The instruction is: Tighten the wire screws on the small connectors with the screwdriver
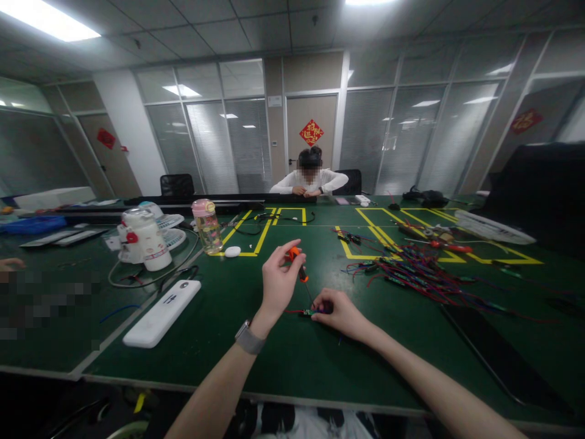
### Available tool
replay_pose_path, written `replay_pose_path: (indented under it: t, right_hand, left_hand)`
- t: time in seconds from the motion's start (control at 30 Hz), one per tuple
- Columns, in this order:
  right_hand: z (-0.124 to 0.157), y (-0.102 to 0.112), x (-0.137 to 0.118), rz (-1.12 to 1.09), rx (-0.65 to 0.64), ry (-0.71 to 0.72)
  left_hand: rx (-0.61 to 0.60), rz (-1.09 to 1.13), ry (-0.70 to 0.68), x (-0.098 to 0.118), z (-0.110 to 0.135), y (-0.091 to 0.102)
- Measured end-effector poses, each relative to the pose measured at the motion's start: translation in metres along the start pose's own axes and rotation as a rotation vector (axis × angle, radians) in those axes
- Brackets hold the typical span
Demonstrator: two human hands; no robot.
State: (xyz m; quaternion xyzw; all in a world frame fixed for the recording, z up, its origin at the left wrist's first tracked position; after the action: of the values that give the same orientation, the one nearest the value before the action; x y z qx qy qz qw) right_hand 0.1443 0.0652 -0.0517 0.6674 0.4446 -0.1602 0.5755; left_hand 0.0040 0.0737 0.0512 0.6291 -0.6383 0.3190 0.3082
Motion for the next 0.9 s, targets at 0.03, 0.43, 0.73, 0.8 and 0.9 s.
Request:
replay_pose_path:
  t: [0.03,0.43,0.73,0.8,0.9]
  right_hand:
    - [0.0,0.0,0.0,0.0,0.0,0.0]
    - [0.002,0.002,-0.005,-0.003,-0.006,0.002]
    - [0.001,0.002,-0.001,-0.014,-0.004,-0.019]
    - [0.001,0.003,0.0,-0.014,-0.002,-0.029]
    - [0.0,0.004,0.002,-0.003,0.002,-0.036]
  left_hand:
    - [0.003,0.022,0.02,-0.002,-0.001,0.001]
    - [-0.018,-0.01,-0.051,0.001,0.0,0.0]
    - [-0.255,-0.302,-0.07,0.009,0.004,-0.017]
    - [-0.477,-0.458,0.019,-0.006,0.011,-0.03]
    - [-0.744,-0.693,0.104,-0.033,0.026,-0.039]
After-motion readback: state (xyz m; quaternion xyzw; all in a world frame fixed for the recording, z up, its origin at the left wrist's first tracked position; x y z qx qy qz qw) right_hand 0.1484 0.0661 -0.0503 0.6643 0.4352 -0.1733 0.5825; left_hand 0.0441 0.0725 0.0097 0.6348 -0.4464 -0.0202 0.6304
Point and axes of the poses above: each hand's wrist, its own z-axis away from the middle knuckle, its own y-axis out of the back of the hand, x = y × z, the point moved 9 cm from there along -z, towards the middle knuckle
